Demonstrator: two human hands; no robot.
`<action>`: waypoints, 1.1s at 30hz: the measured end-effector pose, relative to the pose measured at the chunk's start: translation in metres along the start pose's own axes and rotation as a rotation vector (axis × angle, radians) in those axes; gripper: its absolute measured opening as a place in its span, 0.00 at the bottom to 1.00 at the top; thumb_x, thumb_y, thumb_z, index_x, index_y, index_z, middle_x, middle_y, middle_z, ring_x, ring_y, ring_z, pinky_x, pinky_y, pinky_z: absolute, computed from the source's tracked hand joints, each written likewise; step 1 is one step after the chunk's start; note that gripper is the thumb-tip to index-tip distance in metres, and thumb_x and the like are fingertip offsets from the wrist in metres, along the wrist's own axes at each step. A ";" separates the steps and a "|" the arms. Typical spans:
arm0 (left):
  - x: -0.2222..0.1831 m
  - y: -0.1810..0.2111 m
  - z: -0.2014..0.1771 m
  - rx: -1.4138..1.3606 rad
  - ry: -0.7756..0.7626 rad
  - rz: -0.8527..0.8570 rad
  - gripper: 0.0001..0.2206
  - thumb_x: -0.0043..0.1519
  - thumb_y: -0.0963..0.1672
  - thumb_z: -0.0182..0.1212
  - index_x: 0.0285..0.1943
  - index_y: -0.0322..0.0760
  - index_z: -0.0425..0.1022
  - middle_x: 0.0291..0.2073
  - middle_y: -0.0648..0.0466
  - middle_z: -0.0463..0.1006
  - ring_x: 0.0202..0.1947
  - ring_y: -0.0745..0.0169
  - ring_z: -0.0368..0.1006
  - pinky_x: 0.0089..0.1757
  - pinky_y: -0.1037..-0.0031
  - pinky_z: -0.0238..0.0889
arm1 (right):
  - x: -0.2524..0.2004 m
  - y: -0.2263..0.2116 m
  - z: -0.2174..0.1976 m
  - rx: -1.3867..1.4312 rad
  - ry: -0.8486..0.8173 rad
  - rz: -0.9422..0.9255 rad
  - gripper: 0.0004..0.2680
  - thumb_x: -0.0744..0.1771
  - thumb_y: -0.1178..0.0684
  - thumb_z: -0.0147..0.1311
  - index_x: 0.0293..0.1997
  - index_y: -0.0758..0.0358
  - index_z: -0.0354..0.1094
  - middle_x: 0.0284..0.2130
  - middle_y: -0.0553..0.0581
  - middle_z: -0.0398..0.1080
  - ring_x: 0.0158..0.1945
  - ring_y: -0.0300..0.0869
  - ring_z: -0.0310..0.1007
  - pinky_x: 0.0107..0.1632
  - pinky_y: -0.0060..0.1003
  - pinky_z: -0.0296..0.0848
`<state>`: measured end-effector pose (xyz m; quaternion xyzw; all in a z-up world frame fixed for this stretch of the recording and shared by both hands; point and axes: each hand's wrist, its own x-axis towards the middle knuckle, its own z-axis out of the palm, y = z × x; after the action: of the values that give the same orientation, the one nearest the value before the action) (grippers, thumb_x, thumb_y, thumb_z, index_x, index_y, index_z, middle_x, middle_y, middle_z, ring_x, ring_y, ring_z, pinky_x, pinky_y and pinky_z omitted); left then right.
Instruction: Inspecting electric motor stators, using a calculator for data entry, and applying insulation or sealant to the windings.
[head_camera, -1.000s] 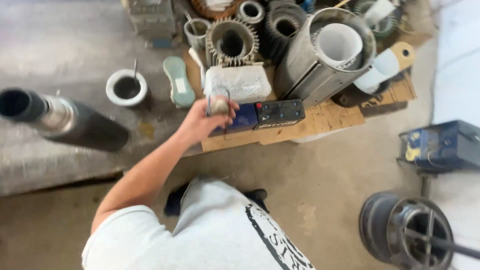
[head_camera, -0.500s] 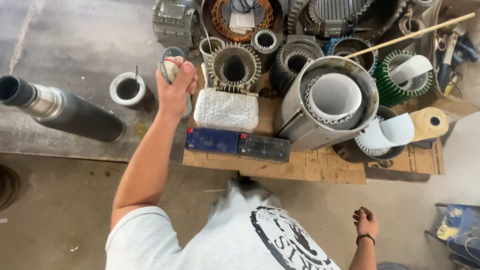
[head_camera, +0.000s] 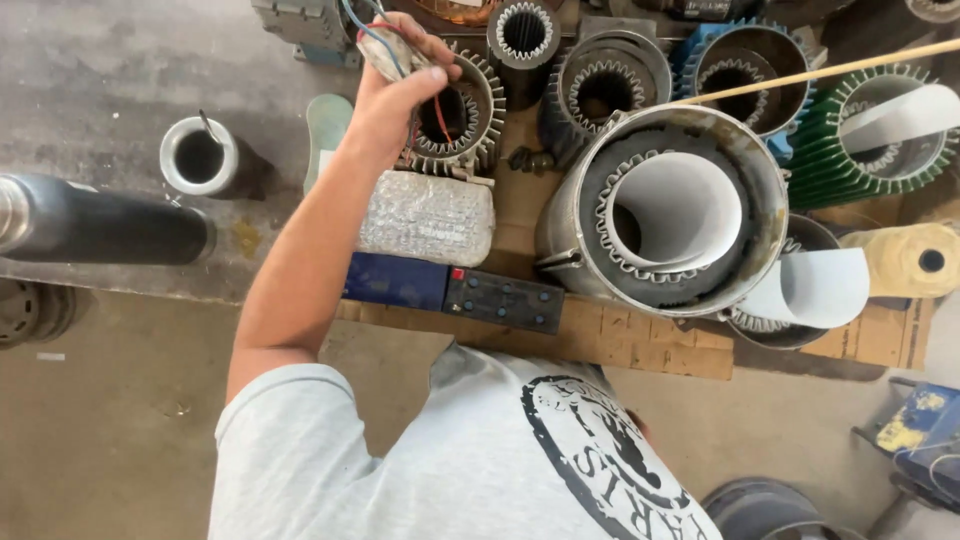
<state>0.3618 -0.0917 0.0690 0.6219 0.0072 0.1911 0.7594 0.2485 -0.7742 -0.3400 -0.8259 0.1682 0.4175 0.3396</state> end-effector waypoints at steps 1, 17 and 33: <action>0.007 0.001 0.005 -0.056 0.102 0.042 0.14 0.64 0.34 0.55 0.48 0.45 0.60 0.42 0.49 0.72 0.44 0.55 0.74 0.52 0.66 0.72 | 0.021 0.010 -0.009 -0.022 -0.006 -0.002 0.14 0.68 0.46 0.56 0.57 0.57 0.77 0.53 0.61 0.79 0.57 0.50 0.75 0.61 0.42 0.70; -0.029 0.014 -0.011 1.251 0.000 0.322 0.23 0.64 0.50 0.77 0.49 0.37 0.63 0.50 0.48 0.67 0.52 0.46 0.57 0.50 0.55 0.57 | 0.122 -0.010 -0.104 0.391 0.026 -0.070 0.12 0.63 0.73 0.57 0.49 0.78 0.66 0.46 0.70 0.77 0.44 0.56 0.78 0.41 0.49 0.75; 0.007 -0.012 0.011 1.238 0.361 0.041 0.19 0.65 0.45 0.76 0.37 0.41 0.62 0.29 0.55 0.72 0.26 0.57 0.64 0.31 0.64 0.57 | 0.128 -0.045 -0.138 0.193 0.059 -0.045 0.20 0.60 0.75 0.62 0.57 0.80 0.65 0.53 0.73 0.72 0.54 0.62 0.74 0.48 0.50 0.78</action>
<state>0.3750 -0.1021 0.0614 0.9030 0.2320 0.2678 0.2432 0.4292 -0.8386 -0.3654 -0.8049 0.1989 0.3669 0.4219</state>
